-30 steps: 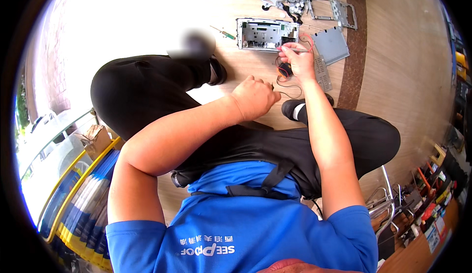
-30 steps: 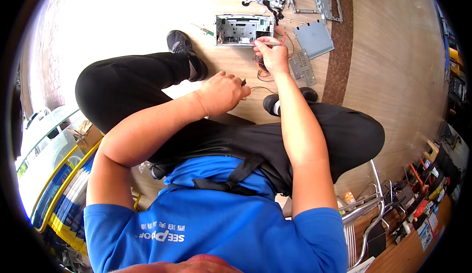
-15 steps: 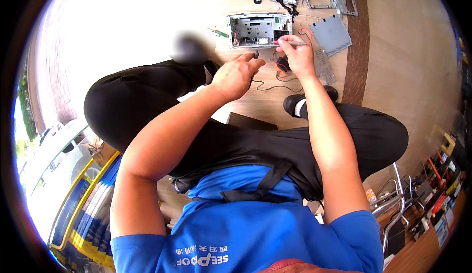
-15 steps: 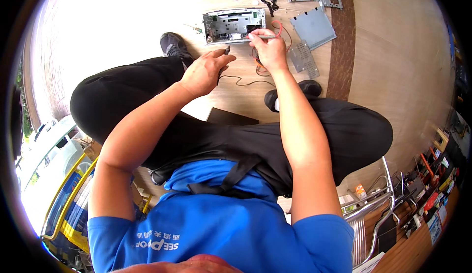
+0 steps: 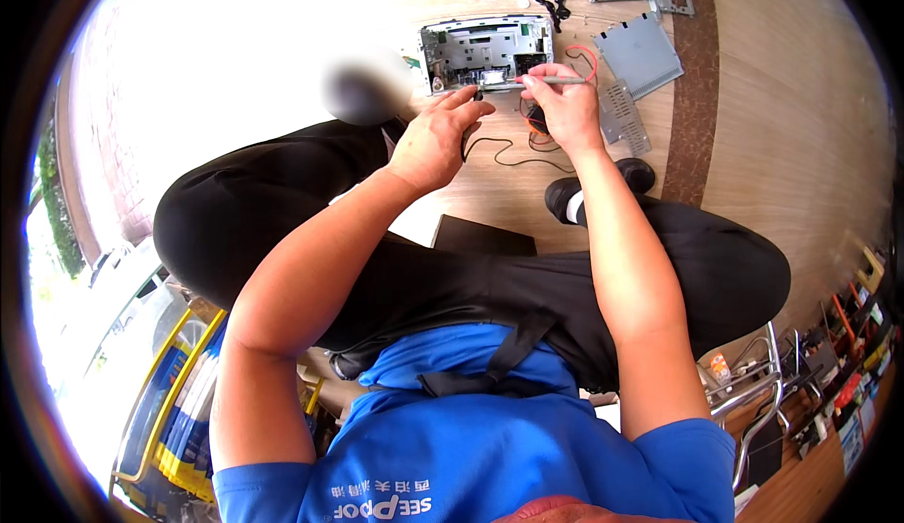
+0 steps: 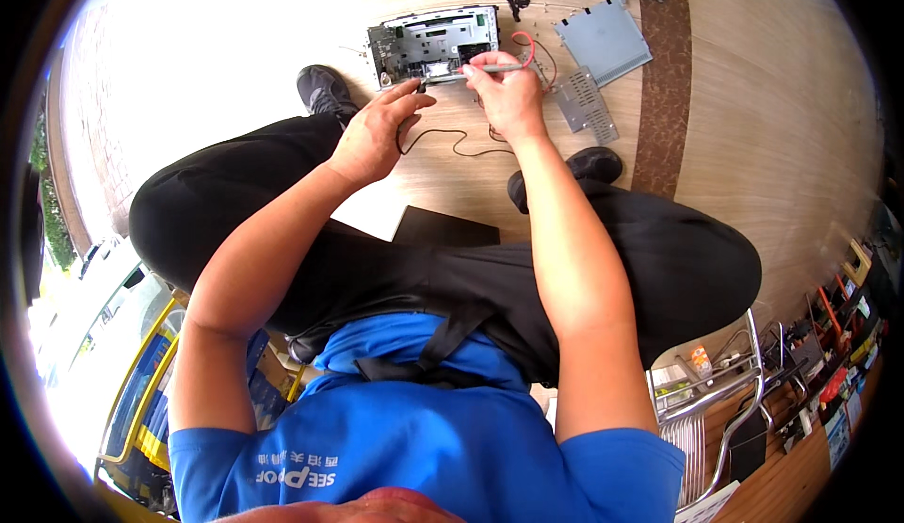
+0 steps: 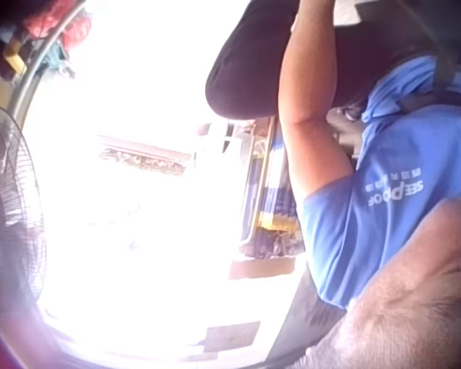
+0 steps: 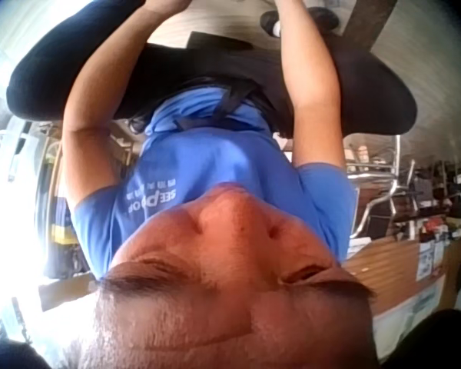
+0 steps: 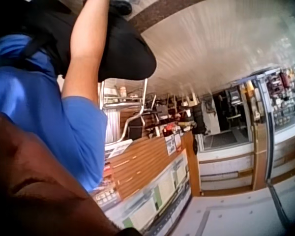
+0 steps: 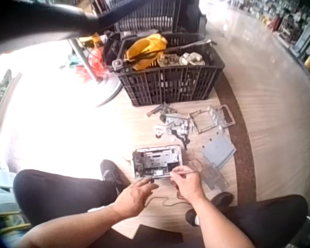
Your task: The person uses multimeter probes to test electrical connections on a circuit board inside a metal electronic unit. They use a screwdriver to press on components and move wires aside to reach different test points on the board.
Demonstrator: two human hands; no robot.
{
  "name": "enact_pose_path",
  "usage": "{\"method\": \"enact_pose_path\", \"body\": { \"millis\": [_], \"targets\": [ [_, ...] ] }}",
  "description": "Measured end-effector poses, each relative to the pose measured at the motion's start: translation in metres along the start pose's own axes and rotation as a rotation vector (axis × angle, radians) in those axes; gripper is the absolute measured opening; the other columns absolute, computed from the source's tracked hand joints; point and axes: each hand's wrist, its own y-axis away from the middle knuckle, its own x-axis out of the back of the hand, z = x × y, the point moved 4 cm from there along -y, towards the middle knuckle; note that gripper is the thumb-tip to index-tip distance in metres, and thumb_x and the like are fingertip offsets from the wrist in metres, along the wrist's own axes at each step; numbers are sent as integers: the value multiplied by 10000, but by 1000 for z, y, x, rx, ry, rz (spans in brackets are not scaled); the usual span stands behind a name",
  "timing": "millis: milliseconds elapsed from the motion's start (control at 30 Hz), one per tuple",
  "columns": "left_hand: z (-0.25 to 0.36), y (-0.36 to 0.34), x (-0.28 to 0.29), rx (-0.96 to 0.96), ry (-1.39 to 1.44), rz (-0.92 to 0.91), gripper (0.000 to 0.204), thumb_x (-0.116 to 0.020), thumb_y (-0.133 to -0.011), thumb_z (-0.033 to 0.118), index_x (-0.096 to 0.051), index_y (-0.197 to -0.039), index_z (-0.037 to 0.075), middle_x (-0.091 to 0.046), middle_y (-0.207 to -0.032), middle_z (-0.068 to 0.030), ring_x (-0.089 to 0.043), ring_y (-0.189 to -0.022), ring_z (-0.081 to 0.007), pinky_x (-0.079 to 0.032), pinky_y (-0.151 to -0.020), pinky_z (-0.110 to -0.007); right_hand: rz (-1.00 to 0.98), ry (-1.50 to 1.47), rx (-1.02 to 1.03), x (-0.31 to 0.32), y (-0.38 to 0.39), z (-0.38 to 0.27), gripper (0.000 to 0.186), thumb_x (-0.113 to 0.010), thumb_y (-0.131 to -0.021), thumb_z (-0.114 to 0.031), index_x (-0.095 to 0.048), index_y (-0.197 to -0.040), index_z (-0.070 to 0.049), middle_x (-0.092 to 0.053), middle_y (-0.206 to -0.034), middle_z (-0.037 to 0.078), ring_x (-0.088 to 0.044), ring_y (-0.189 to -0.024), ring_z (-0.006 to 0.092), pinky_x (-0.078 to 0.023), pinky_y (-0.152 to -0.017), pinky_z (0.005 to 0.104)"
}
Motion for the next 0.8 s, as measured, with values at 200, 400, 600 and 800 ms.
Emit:
{"method": "enact_pose_path", "body": {
  "millis": [200, 400, 600, 800],
  "targets": [
    [-1, -4, -3, 14, 29, -24, 252, -566, -933, 66, -626, -1176, 99, -557, -1338, -188, -574, -1160, -384, -489, -961, -425, -3, -5, 39, 1, 0, -1, 173, -736, -870, -148, -671, -962, -17, -694, -774, 31, -621, -637, 67, -460, -522, 216],
    [-4, -8, -2, 49, 94, -40, 225, -562, -932, 56, -624, -1145, 94, -559, -1337, -190, -572, -1168, -386, -493, -959, -417, -19, -13, 18, 2, -2, 2, 167, -735, -870, -147, -675, -955, -17, -701, -789, 32, -640, -670, 73, -480, -558, 219],
    [-7, -14, 3, 75, 230, -58, 199, -541, -954, 69, -615, -1138, 86, -604, -1274, -194, -574, -1174, -389, -479, -968, -394, -18, -6, 37, 1, -1, -2, 155, -733, -869, -134, -677, -953, -18, -703, -798, 31, -648, -685, 78, -492, -589, 215],
    [-18, -18, 6, 290, 436, -172, 184, -524, -996, 121, -619, -1140, 61, -659, -1176, -117, -589, -1161, -235, -418, -1032, -332, -22, -11, 28, 1, -1, -3, 146, -732, -869, -139, -681, -942, -23, -701, -784, 28, -648, -685, 76, -494, -590, 220]
  ]
}}
